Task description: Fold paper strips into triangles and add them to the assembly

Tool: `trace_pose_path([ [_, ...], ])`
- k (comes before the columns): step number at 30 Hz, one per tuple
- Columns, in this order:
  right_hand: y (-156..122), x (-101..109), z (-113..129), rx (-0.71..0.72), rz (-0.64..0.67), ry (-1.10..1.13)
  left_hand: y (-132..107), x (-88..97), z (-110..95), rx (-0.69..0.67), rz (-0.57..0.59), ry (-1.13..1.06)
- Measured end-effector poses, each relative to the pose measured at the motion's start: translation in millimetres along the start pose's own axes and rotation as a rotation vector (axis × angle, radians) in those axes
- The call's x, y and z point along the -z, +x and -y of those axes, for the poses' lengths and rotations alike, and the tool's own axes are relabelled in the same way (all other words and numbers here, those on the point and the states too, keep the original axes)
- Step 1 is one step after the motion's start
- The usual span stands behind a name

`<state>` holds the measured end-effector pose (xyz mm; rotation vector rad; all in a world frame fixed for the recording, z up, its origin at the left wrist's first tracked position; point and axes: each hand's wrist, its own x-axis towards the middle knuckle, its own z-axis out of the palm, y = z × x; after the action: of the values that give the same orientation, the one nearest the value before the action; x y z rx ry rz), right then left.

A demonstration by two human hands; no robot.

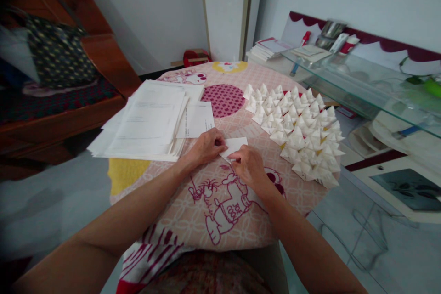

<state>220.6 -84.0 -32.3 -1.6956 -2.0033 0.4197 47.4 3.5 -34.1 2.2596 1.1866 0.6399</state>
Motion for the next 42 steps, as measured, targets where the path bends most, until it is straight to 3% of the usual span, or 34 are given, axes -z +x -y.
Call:
trace_pose_path([
  [10,1,2,1,0.011,0.020,-0.018,0,-2.3,2,-0.004,-0.001,0.006],
  [15,1,0,-1,0.029,0.023,-0.027,-7,-0.6,-5,-0.134,-0.056,0.001],
  [18,1,0,-1,0.028,0.022,-0.017,-10,-0.3,-9,-0.181,0.013,0.034],
  [35,2,2,0,0.037,0.020,-0.030,-11,8.9,8,-0.105,0.121,-0.119],
  [42,1,4,2,0.040,0.040,-0.023,-9,11.7,16,-0.105,0.099,-0.168],
])
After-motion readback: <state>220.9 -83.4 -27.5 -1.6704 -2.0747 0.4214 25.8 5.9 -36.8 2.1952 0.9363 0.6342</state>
